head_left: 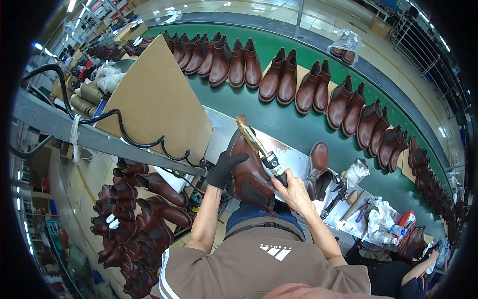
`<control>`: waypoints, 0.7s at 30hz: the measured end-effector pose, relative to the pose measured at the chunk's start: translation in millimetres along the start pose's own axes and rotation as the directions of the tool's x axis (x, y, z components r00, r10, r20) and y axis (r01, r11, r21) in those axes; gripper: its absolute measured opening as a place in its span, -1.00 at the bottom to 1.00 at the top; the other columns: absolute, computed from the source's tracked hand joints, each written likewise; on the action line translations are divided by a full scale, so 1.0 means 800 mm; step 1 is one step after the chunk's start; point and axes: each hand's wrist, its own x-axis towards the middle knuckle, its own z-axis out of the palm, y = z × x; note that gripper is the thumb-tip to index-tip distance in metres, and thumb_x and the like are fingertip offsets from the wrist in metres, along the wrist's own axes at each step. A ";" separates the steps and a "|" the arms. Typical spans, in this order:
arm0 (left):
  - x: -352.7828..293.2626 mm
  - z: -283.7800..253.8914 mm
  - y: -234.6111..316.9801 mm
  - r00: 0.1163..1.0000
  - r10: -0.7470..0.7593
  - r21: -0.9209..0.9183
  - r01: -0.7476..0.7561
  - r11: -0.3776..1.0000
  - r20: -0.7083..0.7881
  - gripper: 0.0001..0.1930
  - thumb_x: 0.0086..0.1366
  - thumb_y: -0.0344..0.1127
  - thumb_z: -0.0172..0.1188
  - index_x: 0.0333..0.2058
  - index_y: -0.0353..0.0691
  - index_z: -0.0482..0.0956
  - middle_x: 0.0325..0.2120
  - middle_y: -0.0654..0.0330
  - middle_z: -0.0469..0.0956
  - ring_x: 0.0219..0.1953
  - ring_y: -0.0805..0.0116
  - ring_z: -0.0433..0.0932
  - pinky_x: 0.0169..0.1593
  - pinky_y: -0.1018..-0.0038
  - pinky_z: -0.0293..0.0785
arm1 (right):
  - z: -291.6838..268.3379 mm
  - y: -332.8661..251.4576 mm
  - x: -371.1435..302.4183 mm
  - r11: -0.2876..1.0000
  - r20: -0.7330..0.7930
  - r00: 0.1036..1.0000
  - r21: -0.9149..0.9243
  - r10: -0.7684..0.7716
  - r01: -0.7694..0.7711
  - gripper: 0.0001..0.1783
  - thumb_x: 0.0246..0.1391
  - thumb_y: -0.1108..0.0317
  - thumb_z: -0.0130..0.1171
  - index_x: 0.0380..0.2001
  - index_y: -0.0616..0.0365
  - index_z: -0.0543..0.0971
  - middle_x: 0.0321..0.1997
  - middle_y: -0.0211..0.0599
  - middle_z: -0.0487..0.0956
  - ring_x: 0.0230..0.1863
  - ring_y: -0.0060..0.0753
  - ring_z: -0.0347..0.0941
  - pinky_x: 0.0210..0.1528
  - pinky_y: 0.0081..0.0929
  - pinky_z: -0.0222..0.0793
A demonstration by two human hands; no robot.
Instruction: Processing and finishing leather boots on a manufacturing line using handheld tools.
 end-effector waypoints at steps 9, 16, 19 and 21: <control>-0.010 0.005 0.015 1.000 0.021 0.154 -0.019 0.988 -0.014 -0.57 0.01 -0.36 0.27 -0.11 -0.40 0.50 -0.27 0.10 0.57 -0.29 0.36 0.55 -0.20 0.47 0.51 | -0.001 0.003 -0.007 0.995 -0.053 0.998 -0.090 -0.036 0.031 -0.55 0.06 0.10 0.13 -0.30 0.33 0.32 -0.61 0.22 0.47 -0.47 0.31 0.44 -0.43 -0.03 0.32; -0.012 0.002 0.011 0.996 0.082 0.194 -0.075 0.978 -0.030 -0.56 -0.01 -0.35 0.29 -0.11 -0.40 0.50 -0.29 0.10 0.57 -0.30 0.38 0.55 -0.22 0.48 0.50 | 0.014 0.004 -0.008 1.000 -0.079 0.997 -0.029 -0.006 0.004 -0.57 0.08 0.13 0.13 -0.29 0.33 0.29 -0.59 0.29 0.45 -0.42 0.39 0.40 -0.44 0.03 0.26; -0.014 0.006 0.016 0.997 0.072 0.157 -0.067 0.985 -0.029 -0.56 0.00 -0.34 0.29 -0.11 -0.40 0.50 -0.29 0.10 0.57 -0.30 0.38 0.55 -0.21 0.48 0.50 | 0.020 0.007 -0.007 0.998 -0.130 0.991 -0.058 -0.043 0.035 -0.57 0.07 0.13 0.14 -0.32 0.31 0.29 -0.60 0.26 0.45 -0.44 0.38 0.40 -0.46 0.01 0.27; -0.014 0.005 0.017 0.999 0.043 0.154 -0.037 0.987 -0.034 -0.55 0.00 -0.35 0.29 -0.10 -0.39 0.50 -0.28 0.11 0.57 -0.29 0.39 0.54 -0.21 0.48 0.50 | 0.022 0.011 -0.005 0.994 -0.156 0.985 -0.084 -0.078 0.065 -0.58 0.07 0.14 0.14 -0.33 0.30 0.29 -0.61 0.23 0.46 -0.46 0.35 0.41 -0.48 -0.01 0.27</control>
